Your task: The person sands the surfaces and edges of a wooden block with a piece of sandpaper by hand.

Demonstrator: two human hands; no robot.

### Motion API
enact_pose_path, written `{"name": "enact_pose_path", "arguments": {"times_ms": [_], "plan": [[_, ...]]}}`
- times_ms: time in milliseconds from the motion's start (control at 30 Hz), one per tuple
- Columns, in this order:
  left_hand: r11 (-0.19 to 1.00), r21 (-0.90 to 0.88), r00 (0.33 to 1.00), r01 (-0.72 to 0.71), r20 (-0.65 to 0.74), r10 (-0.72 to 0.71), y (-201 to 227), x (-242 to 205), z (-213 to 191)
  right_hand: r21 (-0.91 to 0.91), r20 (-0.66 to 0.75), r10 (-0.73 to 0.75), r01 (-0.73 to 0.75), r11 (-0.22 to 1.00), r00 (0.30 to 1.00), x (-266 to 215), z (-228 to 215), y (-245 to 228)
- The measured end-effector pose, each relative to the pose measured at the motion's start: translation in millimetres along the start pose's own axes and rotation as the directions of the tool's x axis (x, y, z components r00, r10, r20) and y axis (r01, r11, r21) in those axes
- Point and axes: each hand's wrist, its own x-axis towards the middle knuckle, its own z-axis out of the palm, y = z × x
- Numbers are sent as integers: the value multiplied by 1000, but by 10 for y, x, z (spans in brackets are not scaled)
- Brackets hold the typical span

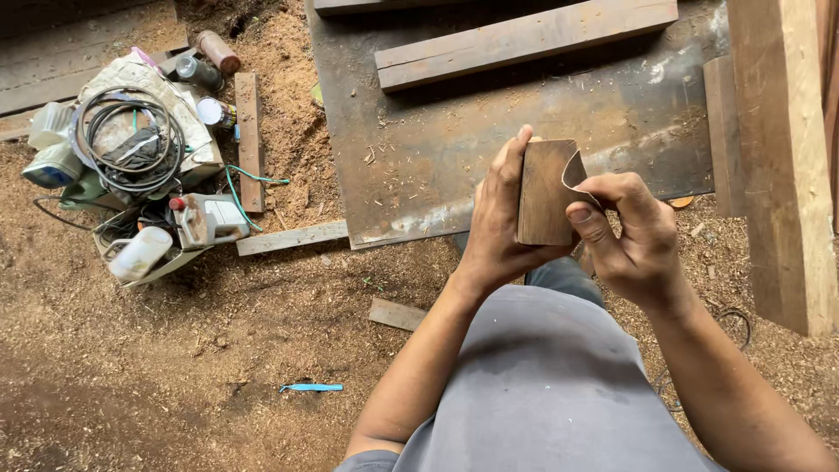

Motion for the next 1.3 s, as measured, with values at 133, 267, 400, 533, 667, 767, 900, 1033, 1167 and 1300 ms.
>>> {"name": "enact_pose_path", "arguments": {"times_ms": [133,267,400,533,667,767,900,1033,1167,1300], "plan": [[999,-5,999,32,27,-31,-59,46,-107,-135,-26,-145,140,981,989,188,49,-60],[1000,-13,999,23,38,-22,-130,88,-152,-196,-38,-288,275,941,957,290,49,-87],[999,-44,1000,-11,13,12,-110,105,-152,-171,-45,-302,291,941,952,363,16,-59],[998,-60,997,-33,61,36,-104,-5,-101,-134,-58,-189,180,975,980,53,-17,-176],[998,-57,999,-22,43,24,-80,95,-123,-171,-32,-250,241,955,968,235,-73,-196],[999,-39,999,-10,44,12,-57,52,-47,-227,14,-298,294,928,954,276,-102,-197],[998,-50,999,-36,11,37,-52,111,-3,-207,113,-444,458,865,889,466,-240,-94],[1000,-15,1000,10,-27,-10,-9,154,148,-166,57,-435,438,883,899,479,-260,145],[1000,10,997,-6,-80,6,14,211,235,-88,224,-510,538,838,831,437,-369,231],[998,53,987,34,-160,-25,103,265,457,-41,170,-440,452,891,882,629,-521,425]]}}
